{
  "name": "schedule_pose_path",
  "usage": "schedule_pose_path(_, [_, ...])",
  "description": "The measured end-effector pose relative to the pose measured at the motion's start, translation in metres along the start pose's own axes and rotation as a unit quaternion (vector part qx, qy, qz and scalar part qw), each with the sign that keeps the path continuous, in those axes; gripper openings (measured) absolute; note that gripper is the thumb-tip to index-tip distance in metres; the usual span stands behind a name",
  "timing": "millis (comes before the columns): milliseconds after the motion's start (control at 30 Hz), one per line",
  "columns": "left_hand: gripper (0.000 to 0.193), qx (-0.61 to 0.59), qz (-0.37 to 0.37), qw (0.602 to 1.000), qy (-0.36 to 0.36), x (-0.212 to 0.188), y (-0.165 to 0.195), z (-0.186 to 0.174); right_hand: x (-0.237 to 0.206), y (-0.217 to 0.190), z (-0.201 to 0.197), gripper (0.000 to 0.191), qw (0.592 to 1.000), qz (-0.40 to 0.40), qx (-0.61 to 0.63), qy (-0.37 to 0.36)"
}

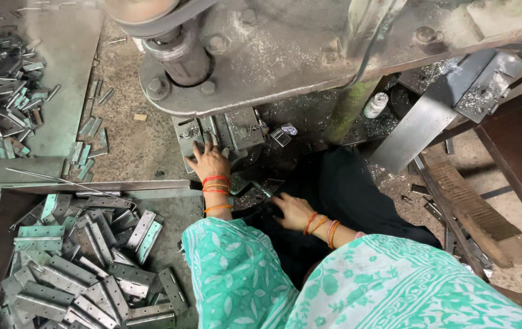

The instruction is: The person repeatedly picks up metal brackets from a pile, places them into a press machine, and operates the lever to process them. The person then removes the processed brackets and places them back into the pile.

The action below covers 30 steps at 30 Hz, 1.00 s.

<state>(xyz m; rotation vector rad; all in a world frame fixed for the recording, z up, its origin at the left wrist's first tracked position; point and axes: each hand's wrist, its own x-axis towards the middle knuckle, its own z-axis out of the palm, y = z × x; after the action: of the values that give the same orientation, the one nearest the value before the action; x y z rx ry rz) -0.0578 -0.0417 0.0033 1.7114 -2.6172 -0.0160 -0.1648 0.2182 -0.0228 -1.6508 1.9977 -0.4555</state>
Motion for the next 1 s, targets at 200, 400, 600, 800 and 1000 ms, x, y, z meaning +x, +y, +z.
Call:
schedule_pose_path(200, [0.059,-0.009,0.010,0.999,0.045,-0.007,-0.004,0.001,-0.015,-0.030,-0.030,0.060,0.994,-0.083,0.022,0.064])
schedule_pose_path(400, [0.039,-0.008,0.003,0.998,0.061,-0.003,-0.013,0.012,-0.026,-0.063,-0.056,0.065,0.979,-0.152,0.010,0.133])
schedule_pose_path(600, [0.041,-0.013,0.002,0.998,0.069,0.006,-0.016,0.020,-0.028,-0.067,-0.045,0.084,0.985,-0.122,-0.022,0.121])
schedule_pose_path(800, [0.040,-0.009,0.009,0.999,0.036,0.009,-0.013,0.016,-0.045,-0.021,0.010,0.091,0.992,0.039,-0.121,-0.018])
schedule_pose_path(1000, [0.045,-0.035,0.008,0.998,0.060,0.001,-0.001,0.013,-0.057,0.016,0.031,0.103,0.996,0.035,-0.081,-0.007])
